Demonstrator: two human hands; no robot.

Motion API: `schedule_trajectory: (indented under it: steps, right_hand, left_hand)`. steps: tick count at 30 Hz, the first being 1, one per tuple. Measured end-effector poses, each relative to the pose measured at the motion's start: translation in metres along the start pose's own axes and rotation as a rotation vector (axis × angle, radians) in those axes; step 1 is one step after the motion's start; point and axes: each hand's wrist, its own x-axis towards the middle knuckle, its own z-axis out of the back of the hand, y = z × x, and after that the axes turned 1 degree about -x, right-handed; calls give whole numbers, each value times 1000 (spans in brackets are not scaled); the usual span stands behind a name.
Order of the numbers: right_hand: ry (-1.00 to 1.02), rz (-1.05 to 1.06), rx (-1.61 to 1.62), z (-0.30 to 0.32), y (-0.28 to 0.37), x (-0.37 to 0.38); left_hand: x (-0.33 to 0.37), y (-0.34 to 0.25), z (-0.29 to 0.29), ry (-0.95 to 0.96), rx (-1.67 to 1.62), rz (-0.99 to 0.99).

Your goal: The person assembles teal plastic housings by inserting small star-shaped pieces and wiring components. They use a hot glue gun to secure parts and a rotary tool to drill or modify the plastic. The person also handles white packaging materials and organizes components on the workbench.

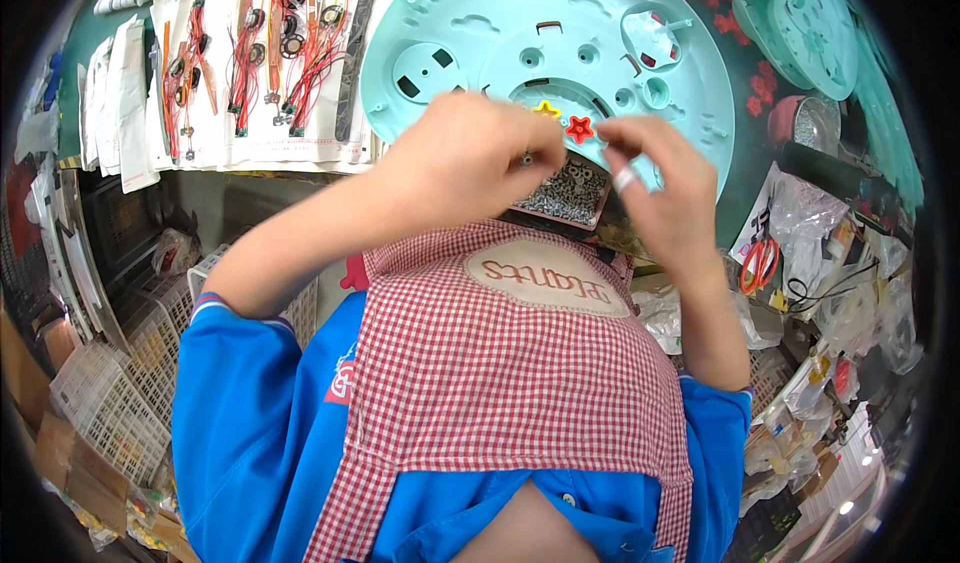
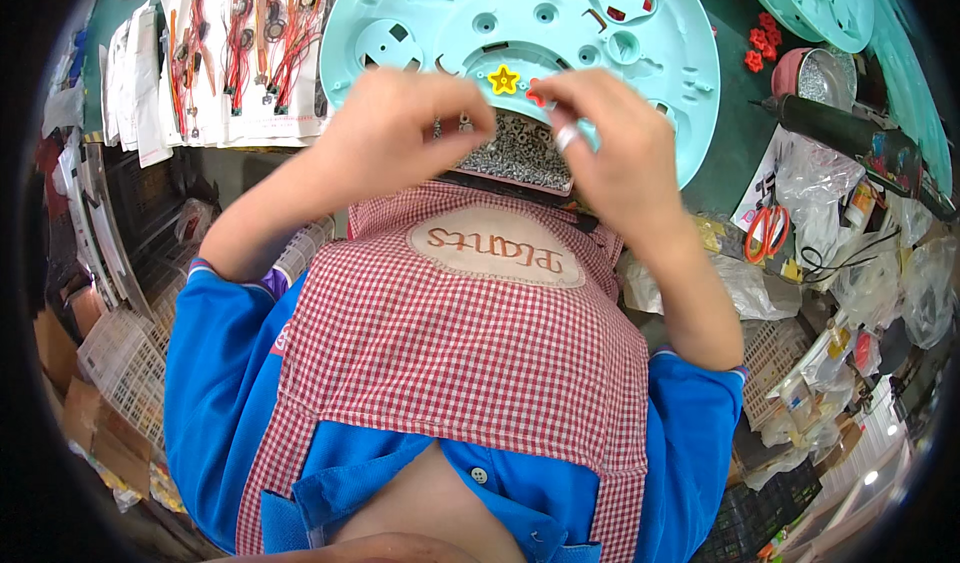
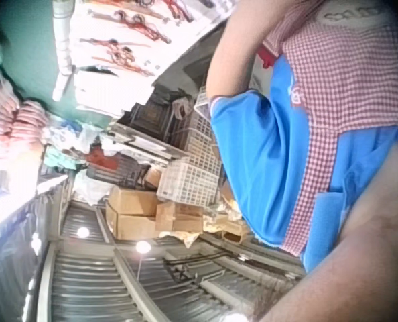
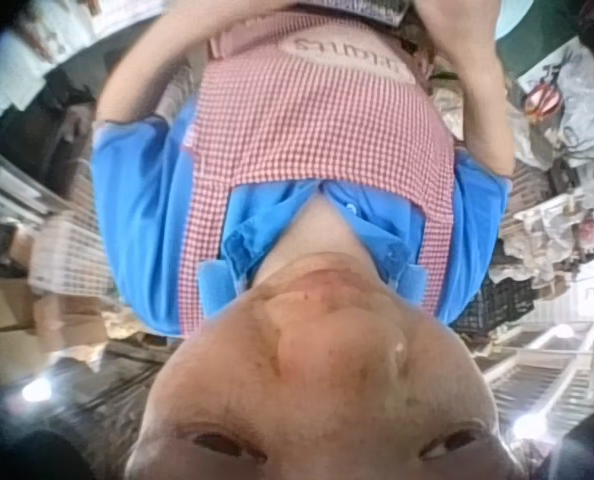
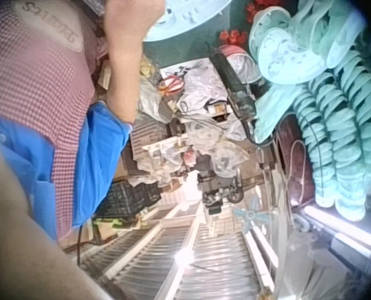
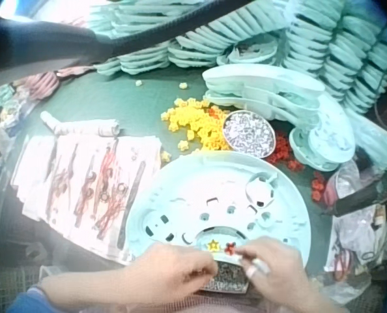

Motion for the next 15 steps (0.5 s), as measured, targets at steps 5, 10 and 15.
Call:
schedule_trajectory:
  steps: [5,10,15]
  right_hand:
    - [127,179,-228,-3,-39,28]
    - [164,79,-169,-2,-40,26]
    - [99,190,-286,0,-41,29]
  left_hand:
    - [43,44,-7,105,243,12]
    - [49,49,-12,227,417,-17]
    - [54,54,-8,170,362,-178]
